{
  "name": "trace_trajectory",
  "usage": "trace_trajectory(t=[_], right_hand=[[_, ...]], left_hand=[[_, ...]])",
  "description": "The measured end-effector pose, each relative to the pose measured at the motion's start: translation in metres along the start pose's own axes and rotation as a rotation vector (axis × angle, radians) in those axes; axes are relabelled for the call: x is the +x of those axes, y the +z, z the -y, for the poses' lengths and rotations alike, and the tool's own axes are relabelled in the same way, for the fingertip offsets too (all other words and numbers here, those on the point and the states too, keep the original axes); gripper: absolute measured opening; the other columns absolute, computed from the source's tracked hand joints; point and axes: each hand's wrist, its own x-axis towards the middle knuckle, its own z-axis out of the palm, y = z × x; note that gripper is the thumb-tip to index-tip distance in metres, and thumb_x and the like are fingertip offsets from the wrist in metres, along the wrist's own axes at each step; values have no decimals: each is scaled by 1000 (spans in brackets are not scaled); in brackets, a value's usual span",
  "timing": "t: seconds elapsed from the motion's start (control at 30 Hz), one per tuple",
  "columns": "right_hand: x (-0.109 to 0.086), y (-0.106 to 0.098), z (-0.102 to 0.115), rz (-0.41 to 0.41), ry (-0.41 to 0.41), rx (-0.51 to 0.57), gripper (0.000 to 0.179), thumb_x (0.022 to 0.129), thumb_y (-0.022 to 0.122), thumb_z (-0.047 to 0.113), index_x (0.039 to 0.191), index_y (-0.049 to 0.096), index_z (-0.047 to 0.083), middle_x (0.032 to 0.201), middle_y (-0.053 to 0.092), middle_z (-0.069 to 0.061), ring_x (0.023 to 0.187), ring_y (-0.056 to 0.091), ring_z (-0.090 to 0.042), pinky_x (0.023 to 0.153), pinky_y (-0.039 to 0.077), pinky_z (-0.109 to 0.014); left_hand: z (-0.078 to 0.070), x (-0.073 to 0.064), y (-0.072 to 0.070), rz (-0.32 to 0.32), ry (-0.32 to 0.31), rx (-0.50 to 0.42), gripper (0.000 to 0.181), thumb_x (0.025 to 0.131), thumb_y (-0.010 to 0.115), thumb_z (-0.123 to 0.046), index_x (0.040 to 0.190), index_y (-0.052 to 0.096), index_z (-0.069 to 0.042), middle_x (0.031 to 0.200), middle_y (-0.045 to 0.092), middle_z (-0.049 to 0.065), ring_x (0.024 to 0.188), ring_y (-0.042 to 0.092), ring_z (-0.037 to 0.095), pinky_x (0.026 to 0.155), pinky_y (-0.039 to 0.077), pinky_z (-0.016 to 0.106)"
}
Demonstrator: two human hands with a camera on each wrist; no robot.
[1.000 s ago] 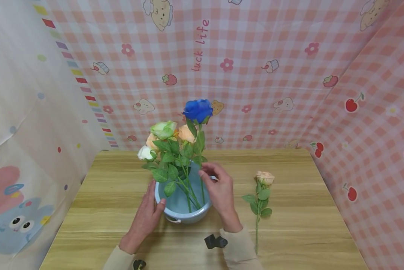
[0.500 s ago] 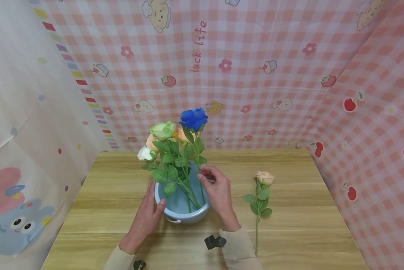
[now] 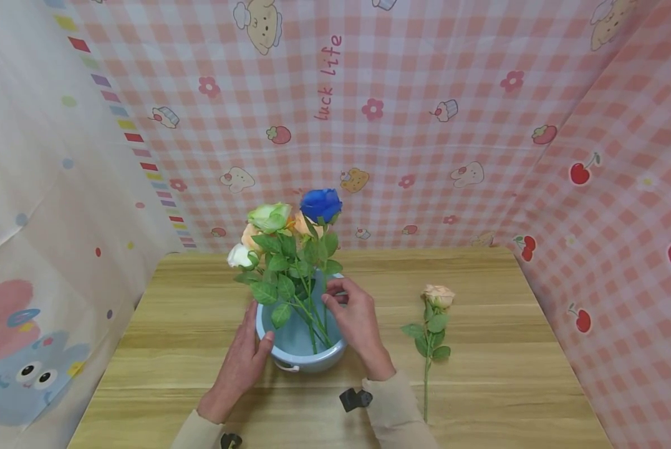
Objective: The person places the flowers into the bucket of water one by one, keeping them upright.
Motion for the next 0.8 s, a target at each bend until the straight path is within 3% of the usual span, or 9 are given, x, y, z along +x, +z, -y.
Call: trace_trajectory(t=[0.3, 0.57, 0.8], right_hand=[[7, 6, 4, 43, -30, -117, 19, 91, 77, 4, 109, 72, 1, 100, 74, -10, 90, 73, -27, 80, 61, -40], [14, 12, 7, 87, 7, -189, 19, 92, 75, 4, 111, 72, 1, 101, 74, -9, 89, 72, -25, 78, 61, -39], [19, 14, 9, 125, 13, -319, 16, 91, 76, 4, 106, 70, 5, 94, 72, -6, 86, 68, -21, 76, 57, -38]], left_hand=[[1, 0, 0, -3, 4, -5, 77, 106, 46, -40, 163, 16, 4, 168, 20, 26, 153, 23, 47, 120, 22, 65], [0, 0, 0, 1, -4, -5, 77, 106, 46, -39, 163, 16, 4, 168, 20, 26, 153, 23, 46, 120, 22, 64], [0, 1, 1, 4, -12, -8, 77, 107, 47, -38, 163, 15, 3, 168, 20, 26, 153, 22, 46, 120, 22, 64]])
